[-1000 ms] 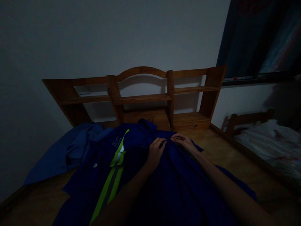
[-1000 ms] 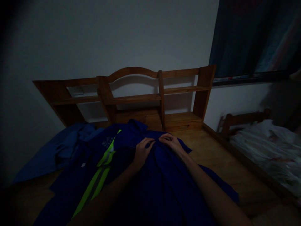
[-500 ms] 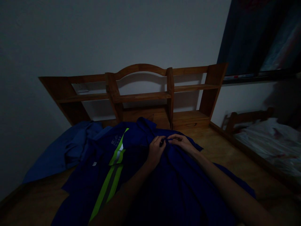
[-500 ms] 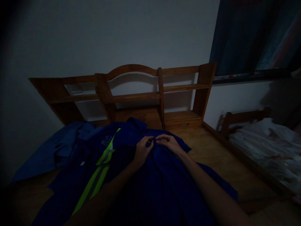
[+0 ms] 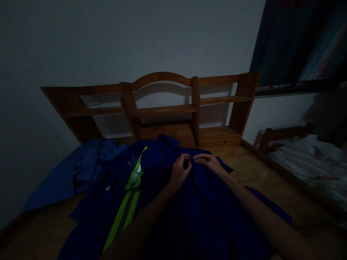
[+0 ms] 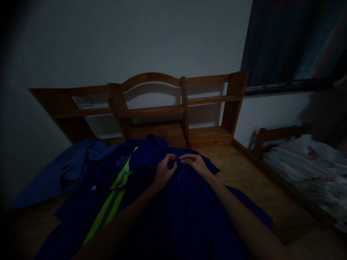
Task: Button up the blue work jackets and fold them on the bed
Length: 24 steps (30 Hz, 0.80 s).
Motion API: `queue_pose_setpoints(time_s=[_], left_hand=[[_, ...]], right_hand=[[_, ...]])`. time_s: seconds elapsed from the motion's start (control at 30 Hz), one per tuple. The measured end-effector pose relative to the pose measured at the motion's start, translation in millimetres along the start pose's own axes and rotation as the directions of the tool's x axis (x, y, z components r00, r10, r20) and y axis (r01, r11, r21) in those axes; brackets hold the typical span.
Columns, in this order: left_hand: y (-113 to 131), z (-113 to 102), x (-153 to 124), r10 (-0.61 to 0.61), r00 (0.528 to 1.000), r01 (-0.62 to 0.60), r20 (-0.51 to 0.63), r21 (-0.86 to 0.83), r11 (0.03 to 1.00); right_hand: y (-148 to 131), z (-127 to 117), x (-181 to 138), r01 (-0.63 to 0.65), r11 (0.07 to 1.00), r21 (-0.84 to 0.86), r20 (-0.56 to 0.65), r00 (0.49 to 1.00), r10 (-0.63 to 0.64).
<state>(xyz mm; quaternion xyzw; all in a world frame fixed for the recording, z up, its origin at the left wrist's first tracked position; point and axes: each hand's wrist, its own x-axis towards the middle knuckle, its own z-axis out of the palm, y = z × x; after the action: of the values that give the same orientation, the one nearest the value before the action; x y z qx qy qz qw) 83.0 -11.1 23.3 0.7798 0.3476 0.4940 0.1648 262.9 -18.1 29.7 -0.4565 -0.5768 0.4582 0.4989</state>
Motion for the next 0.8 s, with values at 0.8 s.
queue_pose_setpoints(time_s=[0.8], left_hand=[[-1, -5, 2, 0.090, 0.989, -0.087, 0.114, -0.030, 0.996]], right_hand=[[6, -5, 4, 0.147, 0.983, -0.113, 0.085, 0.987, -0.138]])
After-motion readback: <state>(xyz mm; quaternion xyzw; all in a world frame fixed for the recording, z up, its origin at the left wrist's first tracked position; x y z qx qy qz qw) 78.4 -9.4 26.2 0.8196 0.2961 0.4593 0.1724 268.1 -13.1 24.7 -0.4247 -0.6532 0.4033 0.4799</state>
